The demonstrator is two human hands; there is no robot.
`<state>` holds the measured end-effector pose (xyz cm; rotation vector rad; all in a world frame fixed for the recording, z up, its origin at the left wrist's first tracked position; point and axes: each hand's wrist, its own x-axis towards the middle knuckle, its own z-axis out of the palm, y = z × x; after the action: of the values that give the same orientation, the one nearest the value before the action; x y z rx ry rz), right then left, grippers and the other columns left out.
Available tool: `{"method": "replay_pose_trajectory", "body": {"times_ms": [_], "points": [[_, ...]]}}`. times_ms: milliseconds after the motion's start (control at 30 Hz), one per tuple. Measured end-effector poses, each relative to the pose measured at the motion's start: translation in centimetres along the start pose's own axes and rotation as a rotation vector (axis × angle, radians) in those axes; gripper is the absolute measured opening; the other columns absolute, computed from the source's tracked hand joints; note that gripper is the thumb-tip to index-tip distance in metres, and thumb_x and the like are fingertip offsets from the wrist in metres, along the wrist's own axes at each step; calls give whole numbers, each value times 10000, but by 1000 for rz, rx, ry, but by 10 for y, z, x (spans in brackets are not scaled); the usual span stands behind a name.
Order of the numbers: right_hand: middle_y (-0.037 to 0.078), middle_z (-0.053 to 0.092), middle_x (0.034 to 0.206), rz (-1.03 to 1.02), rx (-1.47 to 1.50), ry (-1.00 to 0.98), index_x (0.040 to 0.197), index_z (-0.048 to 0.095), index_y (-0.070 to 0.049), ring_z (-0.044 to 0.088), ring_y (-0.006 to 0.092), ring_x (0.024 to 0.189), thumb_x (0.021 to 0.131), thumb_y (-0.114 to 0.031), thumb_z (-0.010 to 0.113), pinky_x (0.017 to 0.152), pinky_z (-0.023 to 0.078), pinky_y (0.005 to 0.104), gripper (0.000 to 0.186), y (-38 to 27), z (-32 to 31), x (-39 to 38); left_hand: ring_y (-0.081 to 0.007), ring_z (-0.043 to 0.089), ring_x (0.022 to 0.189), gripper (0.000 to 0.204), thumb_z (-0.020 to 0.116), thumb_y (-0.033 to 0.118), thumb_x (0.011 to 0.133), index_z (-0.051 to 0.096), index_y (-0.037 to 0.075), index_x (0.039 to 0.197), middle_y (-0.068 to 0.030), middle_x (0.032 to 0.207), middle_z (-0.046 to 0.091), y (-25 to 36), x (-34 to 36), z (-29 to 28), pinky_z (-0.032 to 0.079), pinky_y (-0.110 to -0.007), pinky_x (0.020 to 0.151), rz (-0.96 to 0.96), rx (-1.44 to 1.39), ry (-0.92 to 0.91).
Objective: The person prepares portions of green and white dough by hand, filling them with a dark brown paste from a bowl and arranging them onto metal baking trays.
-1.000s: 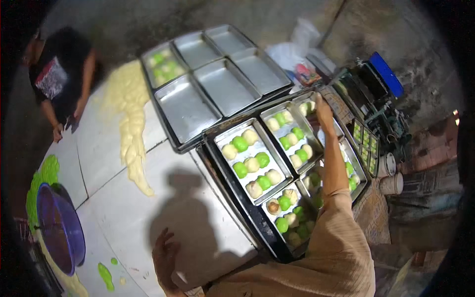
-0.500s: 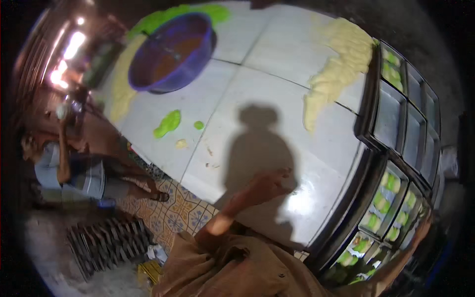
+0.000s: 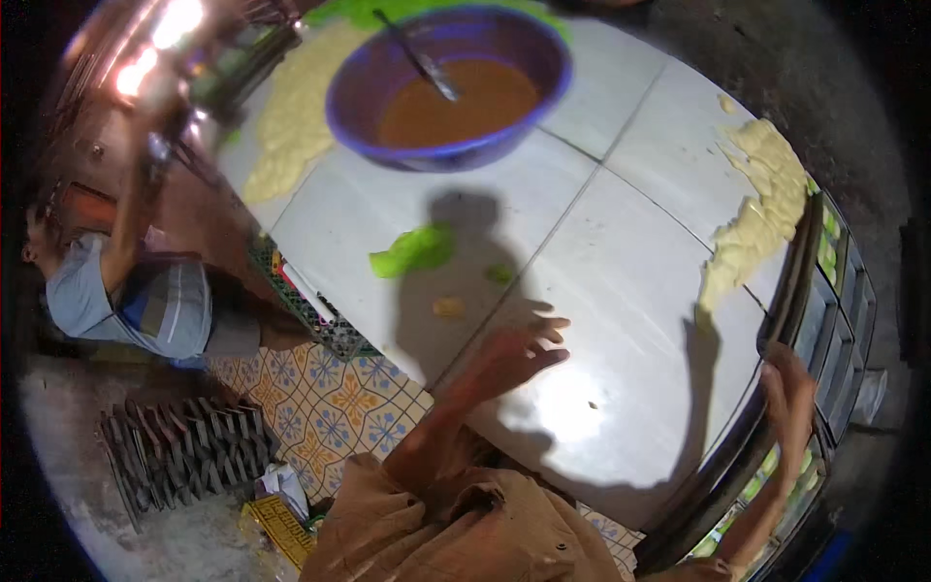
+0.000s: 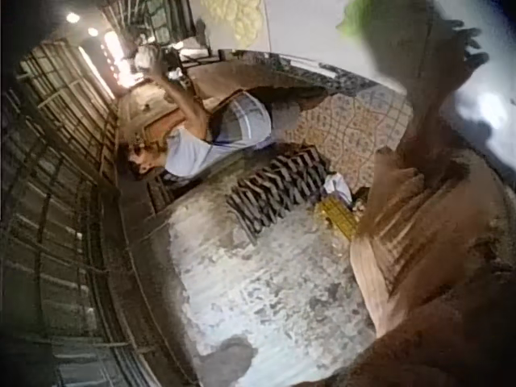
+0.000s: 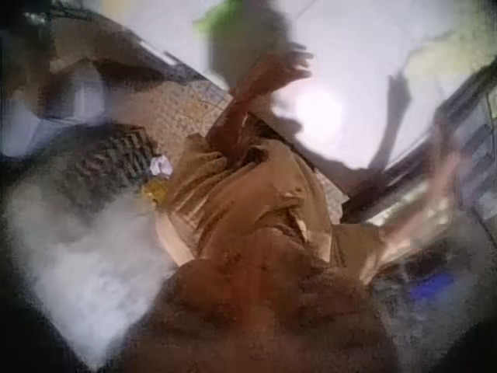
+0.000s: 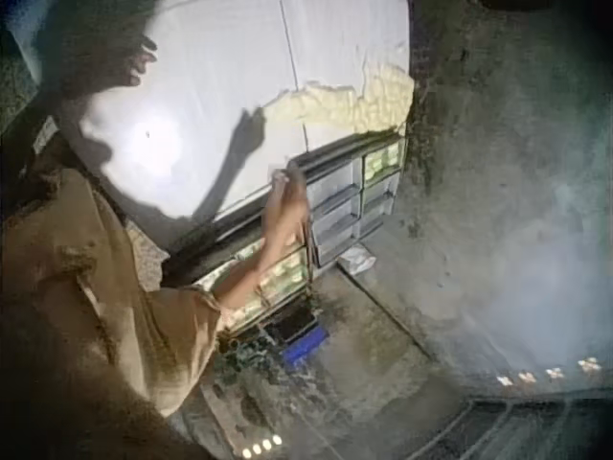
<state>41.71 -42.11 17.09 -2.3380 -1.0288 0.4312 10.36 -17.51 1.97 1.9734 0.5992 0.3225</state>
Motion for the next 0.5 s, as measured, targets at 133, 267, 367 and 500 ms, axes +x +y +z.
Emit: {"method": "replay_pose_trajectory", "body": {"times_ms": [133,267,367,500], "points": [[181,697,1054,-184,13,-404,1190,637,6,694,253,851,915,-207,633,745,550,373,348,-104,130,62,-242,704,896,460,676,344,898,591,86,1270,-117,1108,695,-5,-20,-93,557,-363,768,-312,-135,182],[176,702,1010,-482,107,-473,1140,650,7,686,273,823,889,-212,678,757,533,370,334,-193,234,89,-272,688,932,363,687,303,885,647,74,1163,-102,1053,698,-53,-48,-151,548,-368,785,-471,145,450],[154,612,1264,-592,55,-516,1172,651,-46,591,313,1156,900,-202,610,960,484,392,316,-243,277,109,-295,673,917,342,713,288,853,660,76,1116,-104,1003,691,-95,-59,-173,539,-385,800,-403,343,674],[176,618,1228,-633,-14,-404,1213,635,-71,585,318,1143,875,-251,642,979,466,394,382,-263,326,136,-311,645,968,345,728,292,829,665,99,1107,-107,1026,677,-127,-55,-189,518,-409,851,-35,676,757]]}}
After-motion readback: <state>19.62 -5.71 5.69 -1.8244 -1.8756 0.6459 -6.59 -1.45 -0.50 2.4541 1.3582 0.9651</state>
